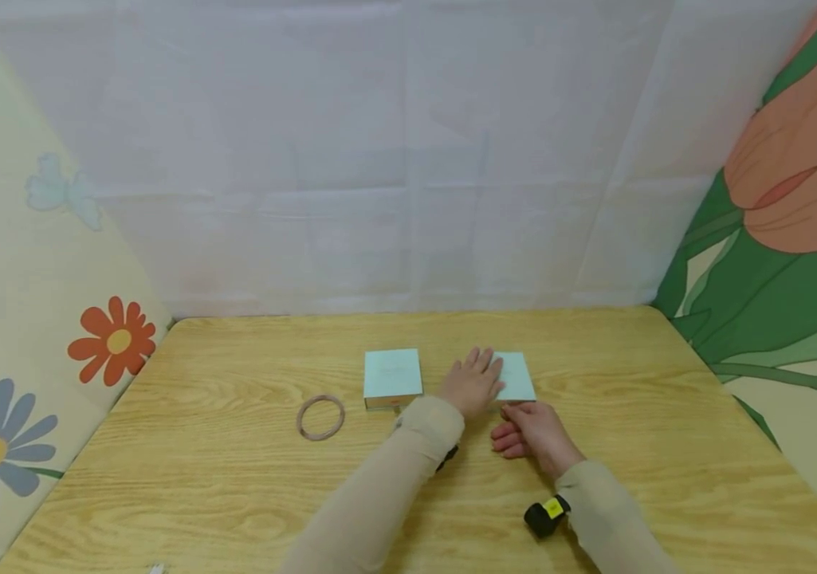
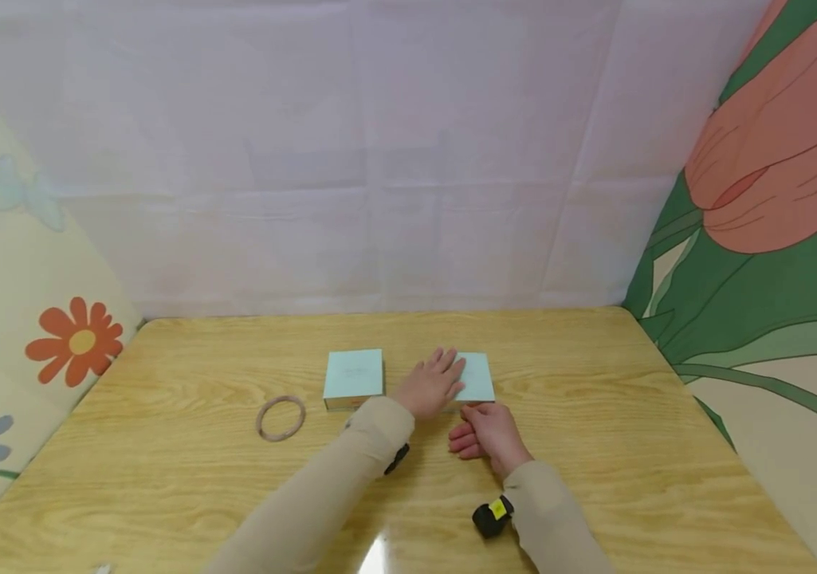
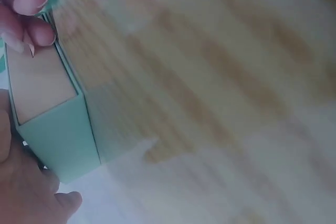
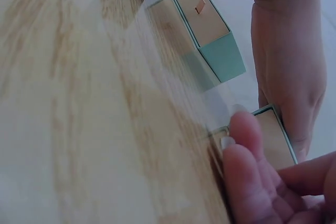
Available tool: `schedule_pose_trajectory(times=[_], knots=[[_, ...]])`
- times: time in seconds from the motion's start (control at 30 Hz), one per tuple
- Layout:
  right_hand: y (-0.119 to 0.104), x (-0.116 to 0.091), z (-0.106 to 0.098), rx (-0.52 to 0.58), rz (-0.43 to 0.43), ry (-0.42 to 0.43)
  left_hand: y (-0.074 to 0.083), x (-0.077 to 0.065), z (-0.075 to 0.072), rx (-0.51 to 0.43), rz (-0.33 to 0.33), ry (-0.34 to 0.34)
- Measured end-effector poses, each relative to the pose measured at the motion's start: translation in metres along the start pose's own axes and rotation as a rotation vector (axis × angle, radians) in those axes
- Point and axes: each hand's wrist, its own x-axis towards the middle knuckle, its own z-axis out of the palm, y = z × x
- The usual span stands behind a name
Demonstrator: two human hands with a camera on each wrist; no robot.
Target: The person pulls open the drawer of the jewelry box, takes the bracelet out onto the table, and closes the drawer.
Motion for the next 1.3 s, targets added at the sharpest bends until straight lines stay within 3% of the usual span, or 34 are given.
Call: schedule_pose_trajectory(times=[0.2, 0.43, 1.3], knots=[[0.001, 0.004, 0.0, -0.015, 0.037, 0.016, 0.002, -0.005, -0.004, -0.044, -0.016, -0.041], [0.0, 0.005, 0.0, -0.017, 0.051, 0.006, 0.003, -0.004, -0.003, -0.026, -0.037, -0.085], [0.001, 0.002, 0.005, -0.026, 0.06, 0.04, -0.003, 0.004, 0.005, -0.023, -0.049, -0.077]])
